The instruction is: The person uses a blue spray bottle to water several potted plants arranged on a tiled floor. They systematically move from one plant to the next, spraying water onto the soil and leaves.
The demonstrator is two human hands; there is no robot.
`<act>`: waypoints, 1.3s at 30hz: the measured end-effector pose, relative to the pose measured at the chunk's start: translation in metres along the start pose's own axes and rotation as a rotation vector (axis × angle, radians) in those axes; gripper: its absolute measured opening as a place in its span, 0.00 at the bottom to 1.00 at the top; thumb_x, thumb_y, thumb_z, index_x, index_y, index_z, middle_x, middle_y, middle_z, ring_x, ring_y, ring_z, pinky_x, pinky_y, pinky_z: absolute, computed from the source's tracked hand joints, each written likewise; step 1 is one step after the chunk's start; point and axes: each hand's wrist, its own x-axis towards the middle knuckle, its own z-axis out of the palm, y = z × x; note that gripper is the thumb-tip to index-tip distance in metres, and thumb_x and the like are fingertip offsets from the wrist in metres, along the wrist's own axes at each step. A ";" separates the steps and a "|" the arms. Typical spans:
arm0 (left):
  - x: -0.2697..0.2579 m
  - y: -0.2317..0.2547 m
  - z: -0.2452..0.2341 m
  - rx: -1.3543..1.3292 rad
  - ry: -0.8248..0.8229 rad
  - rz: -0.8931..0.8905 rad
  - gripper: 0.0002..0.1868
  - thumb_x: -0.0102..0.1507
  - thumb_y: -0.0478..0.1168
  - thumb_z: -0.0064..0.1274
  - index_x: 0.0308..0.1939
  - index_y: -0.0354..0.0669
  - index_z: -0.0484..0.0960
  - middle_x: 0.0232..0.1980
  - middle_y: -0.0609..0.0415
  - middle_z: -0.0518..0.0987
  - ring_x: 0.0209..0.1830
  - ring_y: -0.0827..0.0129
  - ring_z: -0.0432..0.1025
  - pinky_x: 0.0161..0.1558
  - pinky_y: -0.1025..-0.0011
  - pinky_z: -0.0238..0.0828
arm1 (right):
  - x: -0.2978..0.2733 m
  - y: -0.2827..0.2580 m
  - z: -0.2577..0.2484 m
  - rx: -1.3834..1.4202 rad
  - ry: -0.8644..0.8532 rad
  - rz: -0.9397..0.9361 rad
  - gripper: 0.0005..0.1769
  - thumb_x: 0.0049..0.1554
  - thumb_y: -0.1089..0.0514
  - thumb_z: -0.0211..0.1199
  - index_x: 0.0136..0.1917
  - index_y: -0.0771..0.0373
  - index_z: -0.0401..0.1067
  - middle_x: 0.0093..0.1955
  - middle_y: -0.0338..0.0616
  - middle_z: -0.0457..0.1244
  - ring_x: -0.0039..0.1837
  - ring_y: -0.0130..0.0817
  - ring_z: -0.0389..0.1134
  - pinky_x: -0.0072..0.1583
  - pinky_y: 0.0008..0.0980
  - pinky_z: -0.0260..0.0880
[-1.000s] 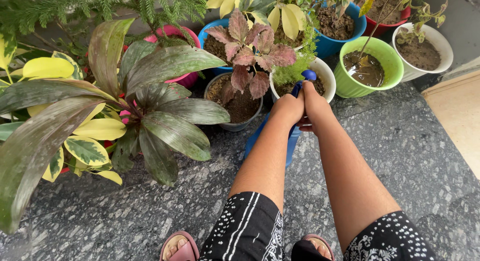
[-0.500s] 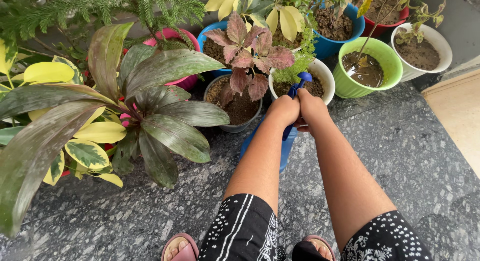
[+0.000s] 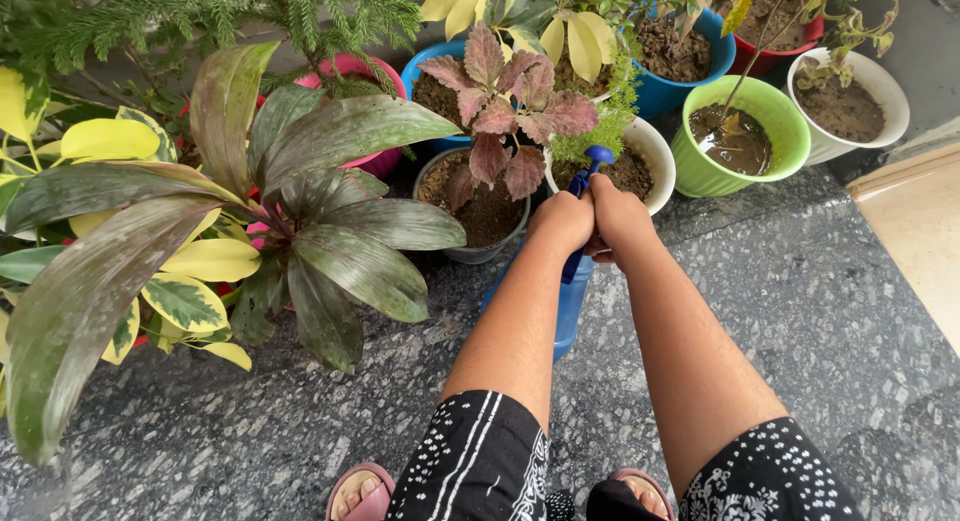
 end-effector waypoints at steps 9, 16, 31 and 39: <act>-0.015 0.006 -0.013 -0.033 0.013 -0.049 0.46 0.64 0.73 0.34 0.52 0.31 0.83 0.55 0.33 0.82 0.56 0.45 0.78 0.57 0.54 0.73 | -0.012 -0.007 0.005 0.019 0.037 -0.006 0.43 0.58 0.25 0.44 0.44 0.70 0.73 0.34 0.55 0.66 0.34 0.47 0.70 0.43 0.48 0.74; -0.012 0.005 -0.011 -0.035 0.001 -0.024 0.45 0.65 0.72 0.33 0.51 0.31 0.85 0.54 0.33 0.83 0.56 0.44 0.78 0.57 0.53 0.72 | -0.011 -0.006 0.004 -0.015 0.083 -0.044 0.42 0.59 0.27 0.45 0.41 0.71 0.74 0.32 0.55 0.66 0.32 0.46 0.70 0.40 0.45 0.74; -0.015 0.011 -0.010 -0.070 0.015 -0.014 0.46 0.65 0.72 0.33 0.47 0.30 0.86 0.50 0.33 0.84 0.52 0.44 0.79 0.53 0.53 0.75 | -0.011 -0.008 0.003 -0.003 0.134 -0.059 0.45 0.57 0.24 0.47 0.41 0.72 0.74 0.32 0.54 0.67 0.32 0.45 0.70 0.39 0.44 0.74; -0.016 0.013 -0.013 -0.022 -0.007 -0.010 0.43 0.66 0.69 0.31 0.49 0.32 0.84 0.49 0.36 0.84 0.51 0.46 0.80 0.51 0.53 0.75 | -0.012 -0.010 0.004 -0.001 0.118 -0.042 0.41 0.57 0.27 0.46 0.42 0.70 0.75 0.33 0.53 0.67 0.33 0.44 0.71 0.39 0.44 0.74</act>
